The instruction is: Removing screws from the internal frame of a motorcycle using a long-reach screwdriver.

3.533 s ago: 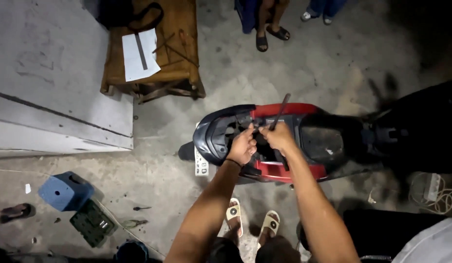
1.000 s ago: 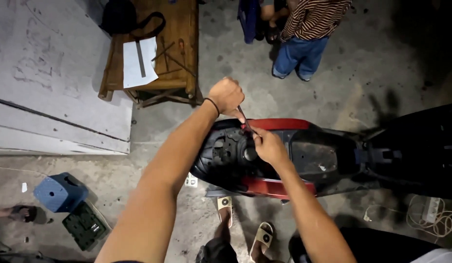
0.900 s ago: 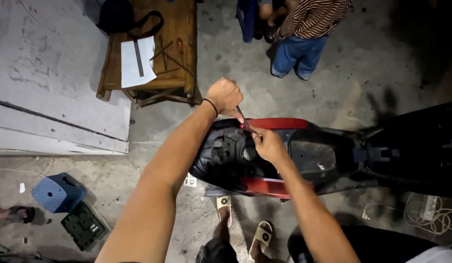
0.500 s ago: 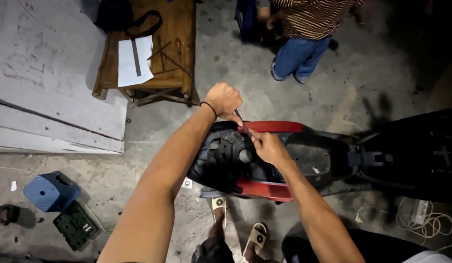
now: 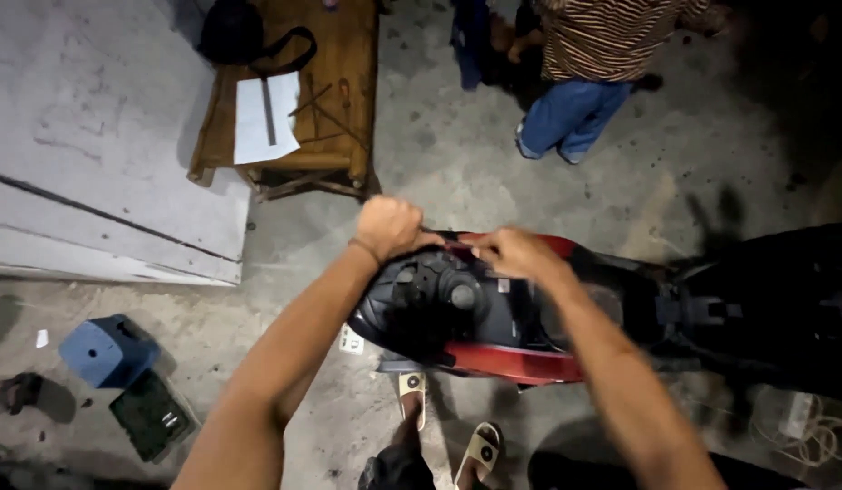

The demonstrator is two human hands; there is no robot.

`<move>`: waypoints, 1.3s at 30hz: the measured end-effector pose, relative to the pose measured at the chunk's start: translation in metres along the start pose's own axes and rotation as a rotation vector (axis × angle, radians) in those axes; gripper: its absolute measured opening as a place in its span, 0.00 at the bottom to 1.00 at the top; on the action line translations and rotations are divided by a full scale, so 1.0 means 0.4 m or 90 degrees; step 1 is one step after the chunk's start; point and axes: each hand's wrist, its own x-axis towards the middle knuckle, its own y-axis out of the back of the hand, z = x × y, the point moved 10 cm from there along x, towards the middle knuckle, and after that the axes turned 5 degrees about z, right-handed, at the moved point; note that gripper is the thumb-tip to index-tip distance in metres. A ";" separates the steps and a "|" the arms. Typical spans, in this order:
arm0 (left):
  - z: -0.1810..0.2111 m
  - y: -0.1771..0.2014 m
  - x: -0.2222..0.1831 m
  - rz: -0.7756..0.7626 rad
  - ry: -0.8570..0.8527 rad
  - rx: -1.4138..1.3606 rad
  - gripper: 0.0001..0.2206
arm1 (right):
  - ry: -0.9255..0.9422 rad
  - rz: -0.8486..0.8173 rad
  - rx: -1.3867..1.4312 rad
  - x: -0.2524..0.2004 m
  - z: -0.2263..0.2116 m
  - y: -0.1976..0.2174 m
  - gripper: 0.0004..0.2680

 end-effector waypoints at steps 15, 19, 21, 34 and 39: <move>0.179 -0.047 -0.190 0.192 0.316 -0.160 0.17 | -0.225 0.499 0.408 0.061 0.434 -0.231 0.22; 0.230 -0.067 -0.180 -0.008 0.432 -0.351 0.22 | -0.121 0.521 0.354 0.146 0.410 -0.403 0.17; 0.277 -0.163 -0.191 0.000 0.393 -0.237 0.14 | -0.246 0.510 0.796 0.181 0.430 -0.487 0.20; 0.282 -0.229 -0.268 -0.169 0.594 -0.716 0.23 | -0.294 0.673 0.527 0.039 0.242 -0.337 0.07; 0.173 -0.177 -0.251 -0.047 0.509 -0.715 0.16 | -0.158 0.700 0.446 0.061 0.277 -0.319 0.08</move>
